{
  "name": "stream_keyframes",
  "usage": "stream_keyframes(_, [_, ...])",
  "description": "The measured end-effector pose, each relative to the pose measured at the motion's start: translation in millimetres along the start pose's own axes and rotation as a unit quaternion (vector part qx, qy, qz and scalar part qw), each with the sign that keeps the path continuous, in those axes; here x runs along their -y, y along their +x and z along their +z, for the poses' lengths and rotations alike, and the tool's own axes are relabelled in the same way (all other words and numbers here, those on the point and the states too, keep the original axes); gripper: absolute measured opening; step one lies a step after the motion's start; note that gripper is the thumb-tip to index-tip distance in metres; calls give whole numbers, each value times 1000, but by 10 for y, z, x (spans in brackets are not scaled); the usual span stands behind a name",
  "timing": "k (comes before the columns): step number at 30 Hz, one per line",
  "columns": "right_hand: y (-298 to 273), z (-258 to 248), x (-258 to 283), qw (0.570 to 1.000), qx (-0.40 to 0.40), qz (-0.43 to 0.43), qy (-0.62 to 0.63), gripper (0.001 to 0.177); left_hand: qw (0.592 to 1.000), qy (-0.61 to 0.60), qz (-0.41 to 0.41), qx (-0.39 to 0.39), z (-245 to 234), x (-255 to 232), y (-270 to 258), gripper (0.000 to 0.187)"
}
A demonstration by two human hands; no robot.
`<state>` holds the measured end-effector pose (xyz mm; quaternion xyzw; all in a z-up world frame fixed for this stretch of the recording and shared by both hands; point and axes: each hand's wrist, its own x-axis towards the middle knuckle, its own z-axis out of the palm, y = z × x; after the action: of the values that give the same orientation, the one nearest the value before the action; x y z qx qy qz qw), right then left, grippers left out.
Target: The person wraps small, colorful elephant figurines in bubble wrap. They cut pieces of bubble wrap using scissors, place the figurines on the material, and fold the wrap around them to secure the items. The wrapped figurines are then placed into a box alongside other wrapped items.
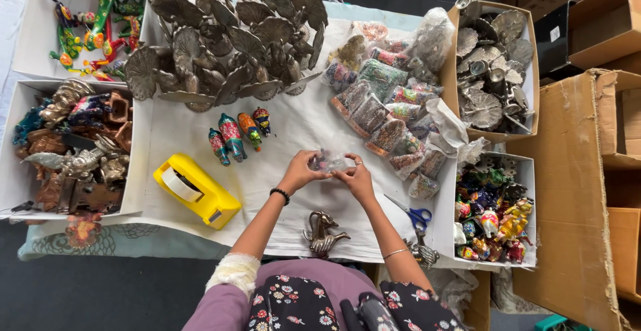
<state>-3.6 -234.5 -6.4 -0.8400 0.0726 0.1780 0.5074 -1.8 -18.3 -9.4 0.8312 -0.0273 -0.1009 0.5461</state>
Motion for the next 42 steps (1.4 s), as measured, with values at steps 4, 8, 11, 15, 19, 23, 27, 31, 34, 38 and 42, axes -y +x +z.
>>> stream_keyframes(4, [41,-64,-186,997,-1,-73,-6,75,966,-246,-70,31,-45,-130,-239,73])
stream_keyframes(8, [0,-170,63,934,173,-6,312,84,950,-278,-99,106,-104,-396,-389,61])
stream_keyframes(11, [153,-142,-38,915,181,13,361,75,945,-288,-92,122,-107,-481,-444,60])
stream_keyframes(15, [-216,-267,805,950,-84,-59,295,77,942,-316,-89,65,-159,-569,-467,56])
stream_keyframes(19, [-441,-206,737,960,-237,-128,76,63,939,-338,-63,20,-71,-525,-453,60])
stream_keyframes(23, [-276,-183,616,979,-54,-159,118,61,943,-326,-56,31,-31,-582,-440,62])
stream_keyframes(27, [-82,-322,480,940,136,-60,308,60,952,-293,-63,65,-65,-643,-410,67])
stream_keyframes(31, [-61,-482,637,925,220,-14,310,60,961,-256,-72,81,-85,-620,-405,68])
stream_keyframes(34, [118,-472,398,921,235,-10,312,52,965,-239,-63,85,-126,-670,-399,64])
stream_keyframes(38, [192,-445,300,922,224,-76,306,27,954,-260,-109,104,-141,-660,-398,66])
stream_keyframes(42, [-6,-495,585,916,171,-342,119,34,926,-333,-135,113,-107,-560,-391,61])
